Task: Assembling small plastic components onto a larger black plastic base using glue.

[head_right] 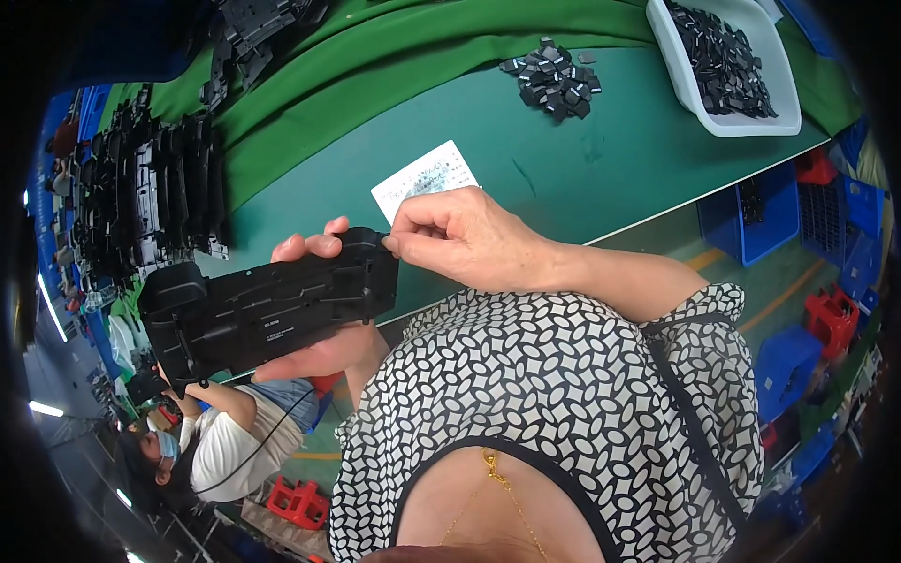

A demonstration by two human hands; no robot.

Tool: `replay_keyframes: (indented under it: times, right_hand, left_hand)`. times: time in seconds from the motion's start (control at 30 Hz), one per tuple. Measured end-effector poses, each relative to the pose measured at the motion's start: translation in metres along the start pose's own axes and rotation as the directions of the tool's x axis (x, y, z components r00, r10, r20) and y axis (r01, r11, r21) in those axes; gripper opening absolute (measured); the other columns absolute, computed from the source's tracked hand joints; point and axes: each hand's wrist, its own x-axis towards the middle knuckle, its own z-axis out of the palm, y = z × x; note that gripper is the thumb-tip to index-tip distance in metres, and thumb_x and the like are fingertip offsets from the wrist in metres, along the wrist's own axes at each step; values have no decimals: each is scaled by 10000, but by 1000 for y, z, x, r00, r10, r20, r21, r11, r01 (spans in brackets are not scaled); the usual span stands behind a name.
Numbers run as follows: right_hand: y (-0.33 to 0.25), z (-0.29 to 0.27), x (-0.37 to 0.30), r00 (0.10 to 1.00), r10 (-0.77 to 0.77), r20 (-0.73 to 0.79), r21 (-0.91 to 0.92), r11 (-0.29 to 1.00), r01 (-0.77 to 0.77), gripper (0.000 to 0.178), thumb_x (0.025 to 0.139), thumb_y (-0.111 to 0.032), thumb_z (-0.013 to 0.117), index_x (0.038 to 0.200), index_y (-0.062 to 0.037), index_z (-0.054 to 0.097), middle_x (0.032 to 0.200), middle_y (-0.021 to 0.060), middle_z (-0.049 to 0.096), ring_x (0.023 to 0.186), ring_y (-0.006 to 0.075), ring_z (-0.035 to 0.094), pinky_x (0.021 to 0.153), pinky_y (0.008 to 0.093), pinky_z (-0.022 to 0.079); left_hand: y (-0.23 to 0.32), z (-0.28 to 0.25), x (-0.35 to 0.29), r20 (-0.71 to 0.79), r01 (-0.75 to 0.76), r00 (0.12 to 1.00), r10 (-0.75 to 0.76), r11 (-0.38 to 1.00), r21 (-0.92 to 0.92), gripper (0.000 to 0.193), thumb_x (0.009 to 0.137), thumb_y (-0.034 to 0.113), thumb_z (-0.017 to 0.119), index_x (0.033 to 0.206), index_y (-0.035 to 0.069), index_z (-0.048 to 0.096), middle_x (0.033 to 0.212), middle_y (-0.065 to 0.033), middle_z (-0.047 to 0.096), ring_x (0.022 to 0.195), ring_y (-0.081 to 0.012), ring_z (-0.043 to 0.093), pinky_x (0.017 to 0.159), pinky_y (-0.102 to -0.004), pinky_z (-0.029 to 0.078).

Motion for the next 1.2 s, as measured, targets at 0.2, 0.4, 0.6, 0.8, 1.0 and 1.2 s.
replay_keyframes:
  times: [0.2,0.4,0.6,0.8,1.0,1.2]
  right_hand:
    - [2,0,0,1000,-2,-13,60,998,3,115,909,-79,562,837,8,587,713,-37,538,657,20,442,554,201,359]
    - [-1,-1,-2,997,-59,-45,-39,998,57,120,903,-89,576,828,5,583,690,-33,536,631,27,441,536,210,361]
    - [1,5,-1,990,-121,-71,-79,990,115,128,889,-106,599,818,0,590,647,-33,515,601,28,422,504,224,348]
    - [9,6,-8,999,-47,-7,-76,996,46,152,889,-118,601,795,-1,575,614,-34,485,560,30,385,479,232,324]
    - [10,5,-11,1000,9,18,-65,998,-8,171,894,-136,602,793,-3,565,603,-29,476,553,38,378,474,240,317]
    - [13,3,-13,999,-12,45,-89,996,16,192,903,-152,593,785,-3,565,602,-23,481,554,47,384,480,241,320]
  left_hand:
    - [-3,12,4,-77,-4,997,-2,997,-80,1215,634,934,186,1199,-103,474,1021,-209,600,971,-303,594,996,-531,371]
    - [-4,16,4,-79,-3,997,-5,994,-106,1191,660,917,209,1202,-112,466,1027,-217,597,985,-304,587,1008,-527,355]
    - [-2,10,0,-97,10,995,-19,996,-94,1164,688,898,243,1212,-119,454,1065,-221,585,980,-312,588,1003,-528,354]
    - [1,3,-17,-27,79,996,-80,996,-31,1024,770,828,278,1242,-64,447,1179,-152,553,990,-261,570,984,-531,359]
    - [3,-1,-23,-48,118,992,-118,993,9,1013,773,831,246,1250,-39,446,1201,-157,545,985,-268,574,970,-545,366]
    - [6,-1,-29,-36,184,983,-181,980,77,940,783,823,238,1328,72,390,1223,-178,528,985,-286,578,952,-562,379]
